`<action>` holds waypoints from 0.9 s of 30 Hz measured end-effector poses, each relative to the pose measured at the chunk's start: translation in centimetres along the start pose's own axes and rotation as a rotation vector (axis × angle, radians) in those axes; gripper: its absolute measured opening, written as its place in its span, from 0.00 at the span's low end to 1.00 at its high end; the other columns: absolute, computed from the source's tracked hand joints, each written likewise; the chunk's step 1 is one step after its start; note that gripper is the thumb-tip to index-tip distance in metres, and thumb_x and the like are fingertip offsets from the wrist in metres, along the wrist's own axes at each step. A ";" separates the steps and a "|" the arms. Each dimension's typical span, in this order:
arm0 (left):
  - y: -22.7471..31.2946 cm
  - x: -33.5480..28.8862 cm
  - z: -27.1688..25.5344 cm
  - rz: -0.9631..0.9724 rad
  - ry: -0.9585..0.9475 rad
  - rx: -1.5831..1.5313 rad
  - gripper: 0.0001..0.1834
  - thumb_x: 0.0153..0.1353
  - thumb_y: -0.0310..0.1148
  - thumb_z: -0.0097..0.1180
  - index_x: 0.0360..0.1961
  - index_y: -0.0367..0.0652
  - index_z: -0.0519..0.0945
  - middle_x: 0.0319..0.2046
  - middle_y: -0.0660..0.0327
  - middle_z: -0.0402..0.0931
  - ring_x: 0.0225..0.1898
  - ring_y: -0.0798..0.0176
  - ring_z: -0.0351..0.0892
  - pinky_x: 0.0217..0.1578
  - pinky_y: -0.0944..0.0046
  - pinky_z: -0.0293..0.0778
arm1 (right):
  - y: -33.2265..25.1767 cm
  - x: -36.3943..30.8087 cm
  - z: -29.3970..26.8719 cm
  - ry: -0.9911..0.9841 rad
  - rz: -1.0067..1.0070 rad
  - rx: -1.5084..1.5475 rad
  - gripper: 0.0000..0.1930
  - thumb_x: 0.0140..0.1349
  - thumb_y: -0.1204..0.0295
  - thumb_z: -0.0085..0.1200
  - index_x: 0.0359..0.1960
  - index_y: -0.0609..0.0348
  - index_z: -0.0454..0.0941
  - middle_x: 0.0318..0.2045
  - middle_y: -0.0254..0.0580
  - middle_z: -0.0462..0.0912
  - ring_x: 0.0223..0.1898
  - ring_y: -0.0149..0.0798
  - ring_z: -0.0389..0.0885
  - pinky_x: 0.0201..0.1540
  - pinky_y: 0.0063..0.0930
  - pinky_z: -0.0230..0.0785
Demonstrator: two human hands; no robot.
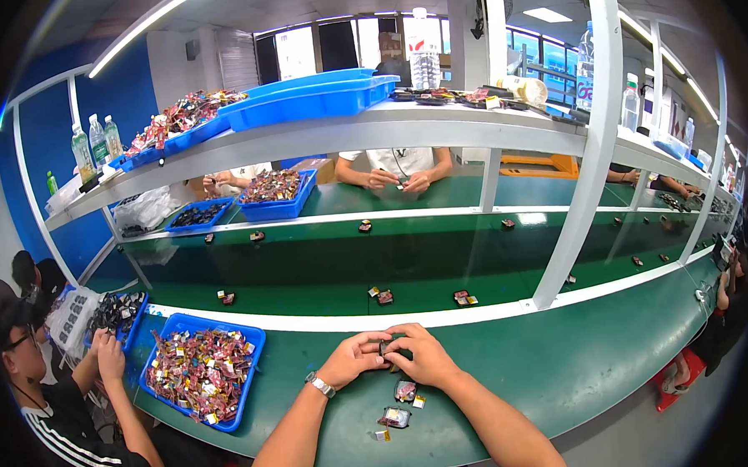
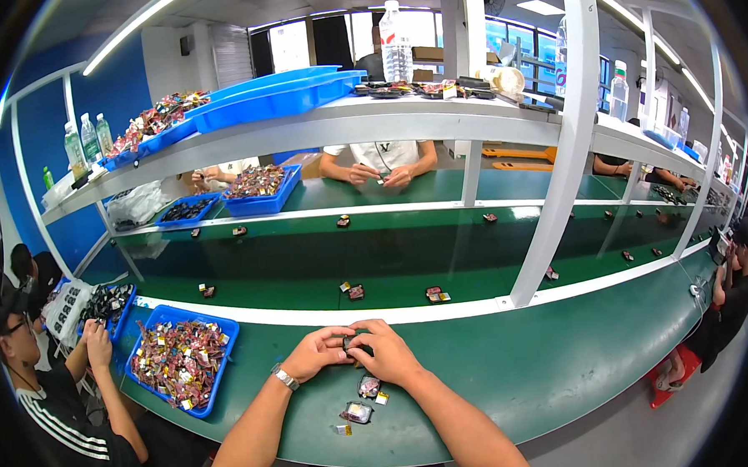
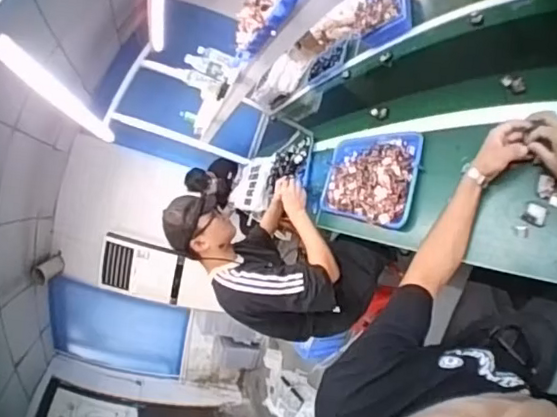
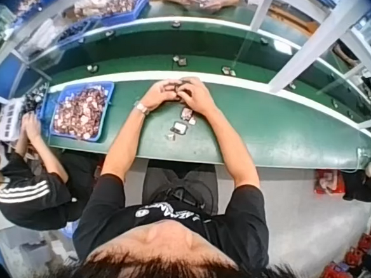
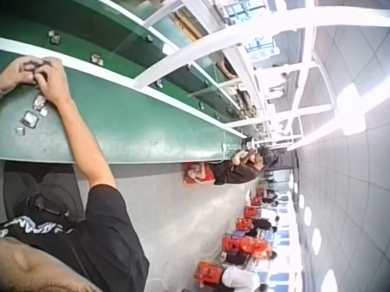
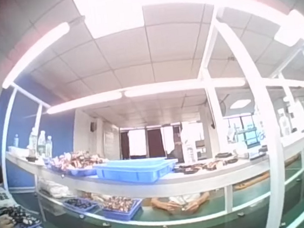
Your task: The recorder sorts small electronic components from a communal tray onto a moving conveyor belt in a factory setting.
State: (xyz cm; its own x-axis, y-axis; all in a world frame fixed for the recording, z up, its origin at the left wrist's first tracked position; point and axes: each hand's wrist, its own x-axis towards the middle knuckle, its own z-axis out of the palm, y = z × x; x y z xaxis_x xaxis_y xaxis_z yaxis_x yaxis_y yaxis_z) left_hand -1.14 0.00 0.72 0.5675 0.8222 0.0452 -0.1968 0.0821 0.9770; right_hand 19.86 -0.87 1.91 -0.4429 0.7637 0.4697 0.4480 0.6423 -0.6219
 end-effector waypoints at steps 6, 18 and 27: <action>0.0 0.0 0.2 -0.084 0.063 0.016 0.19 0.66 0.20 0.48 0.58 0.35 0.69 0.49 0.51 0.78 0.50 0.59 0.79 0.54 0.58 0.78 | 0.0 -0.3 -0.2 -0.056 0.042 0.099 0.06 0.58 0.69 0.61 0.35 0.53 0.84 0.55 0.40 0.76 0.59 0.46 0.70 0.61 0.39 0.65; -0.9 0.3 -0.5 -0.048 0.097 -0.038 0.17 0.69 0.26 0.47 0.58 0.39 0.71 0.49 0.55 0.77 0.49 0.62 0.80 0.52 0.62 0.79 | 0.1 -0.3 1.8 0.180 0.043 0.015 0.07 0.54 0.70 0.63 0.35 0.53 0.86 0.46 0.39 0.81 0.52 0.45 0.77 0.56 0.36 0.70; -1.1 0.3 -0.7 -0.049 0.107 -0.111 0.17 0.68 0.27 0.52 0.56 0.38 0.71 0.50 0.55 0.76 0.49 0.60 0.80 0.51 0.60 0.80 | 0.7 -0.3 2.1 0.169 0.084 0.165 0.07 0.56 0.70 0.62 0.36 0.54 0.86 0.47 0.37 0.82 0.52 0.45 0.77 0.56 0.36 0.69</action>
State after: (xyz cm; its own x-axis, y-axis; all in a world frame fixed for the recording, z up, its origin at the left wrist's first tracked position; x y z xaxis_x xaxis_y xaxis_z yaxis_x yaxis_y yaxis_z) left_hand -1.36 0.55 -0.53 0.4916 0.8703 -0.0300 -0.2619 0.1805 0.9481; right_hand 18.72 -0.77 0.01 -0.2668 0.8228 0.5018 0.3383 0.5675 -0.7507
